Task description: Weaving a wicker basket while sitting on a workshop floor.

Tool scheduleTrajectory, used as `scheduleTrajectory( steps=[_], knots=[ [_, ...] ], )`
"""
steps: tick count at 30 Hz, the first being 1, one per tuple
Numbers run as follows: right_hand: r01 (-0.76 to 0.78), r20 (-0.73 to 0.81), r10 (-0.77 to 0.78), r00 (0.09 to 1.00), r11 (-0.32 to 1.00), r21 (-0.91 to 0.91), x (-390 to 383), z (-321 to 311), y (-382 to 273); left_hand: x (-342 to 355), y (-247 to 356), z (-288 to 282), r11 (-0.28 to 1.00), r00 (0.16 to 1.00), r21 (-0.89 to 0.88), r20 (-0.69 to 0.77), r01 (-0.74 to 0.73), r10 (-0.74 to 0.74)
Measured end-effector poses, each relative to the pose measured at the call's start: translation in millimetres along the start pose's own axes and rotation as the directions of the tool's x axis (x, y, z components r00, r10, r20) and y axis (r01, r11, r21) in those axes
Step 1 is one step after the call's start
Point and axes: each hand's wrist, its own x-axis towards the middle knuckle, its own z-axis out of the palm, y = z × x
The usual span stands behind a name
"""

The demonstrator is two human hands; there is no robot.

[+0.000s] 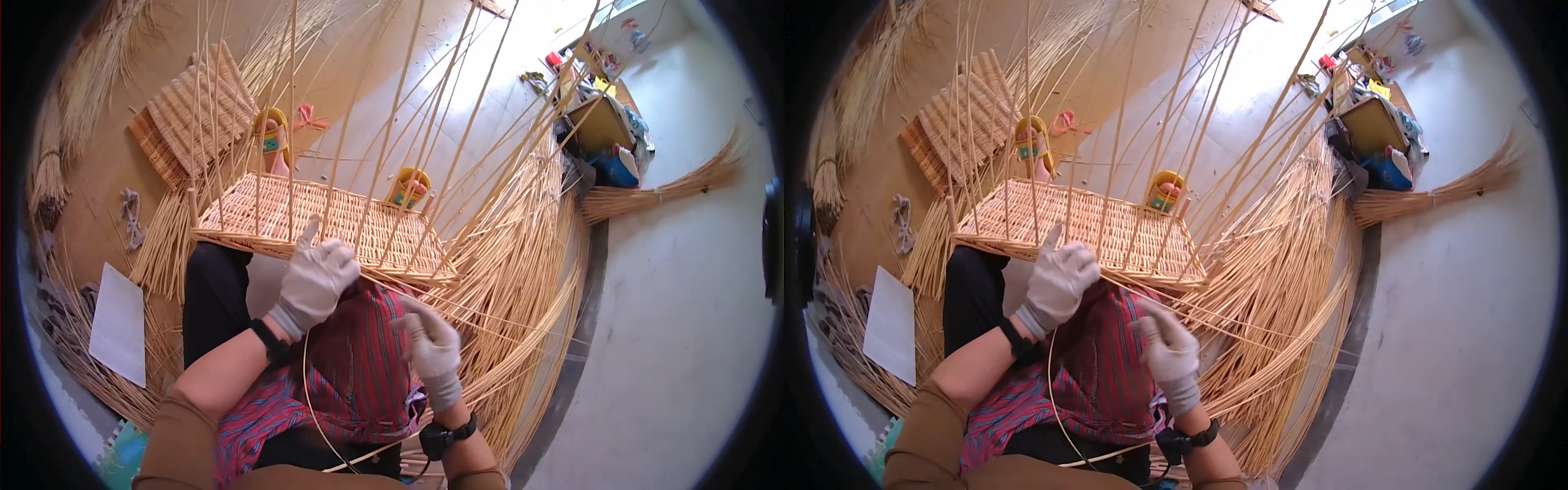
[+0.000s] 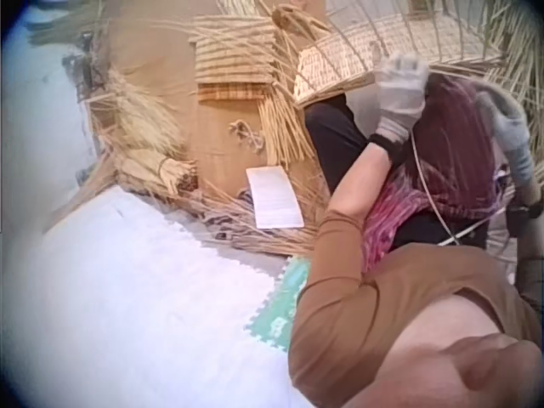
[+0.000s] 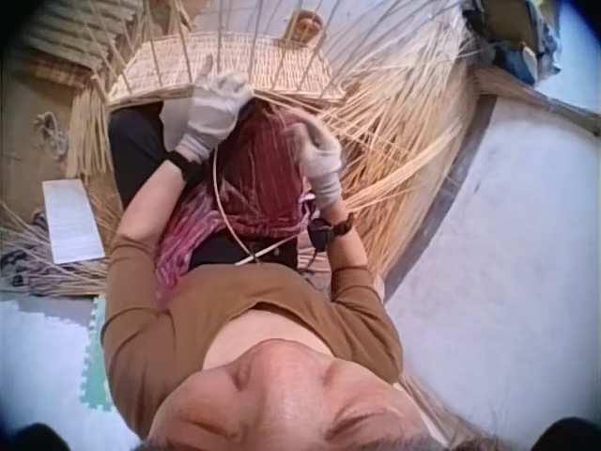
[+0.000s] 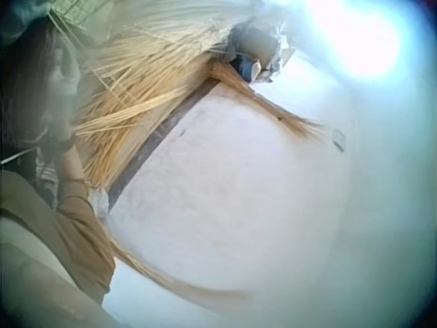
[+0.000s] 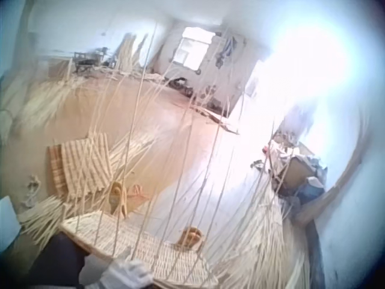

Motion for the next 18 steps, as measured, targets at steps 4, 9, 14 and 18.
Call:
scheduleTrajectory(
  steps=[4, 9, 14, 18],
  knots=[
    [-0.066, 0.029, 0.062, 0.998, 0.983, 0.172, 34.1, 12.4, 0.3, 5.4, -5.3, 17.5, 0.955, 0.980, -0.230, 0.100, 0.189, -0.170],
    [0.595, -0.039, -0.731, 0.682, 0.584, -0.552, 152.1, 37.1, -76.3, -6.4, 12.7, 26.7, 0.985, 0.978, -0.008, 0.116, 0.174, -0.172],
    [0.775, 0.047, -0.829, 0.557, 0.499, -0.388, 167.4, 84.0, -89.2, -22.4, 5.3, 38.3, 0.970, 0.970, 0.226, 0.203, 0.088, -0.136],
    [0.542, -0.239, -0.588, 0.773, 0.807, -0.235, 91.8, -17.0, 4.8, -8.2, 12.4, 31.4, 0.991, 0.981, 0.058, 0.146, 0.119, -0.126]
  ],
)
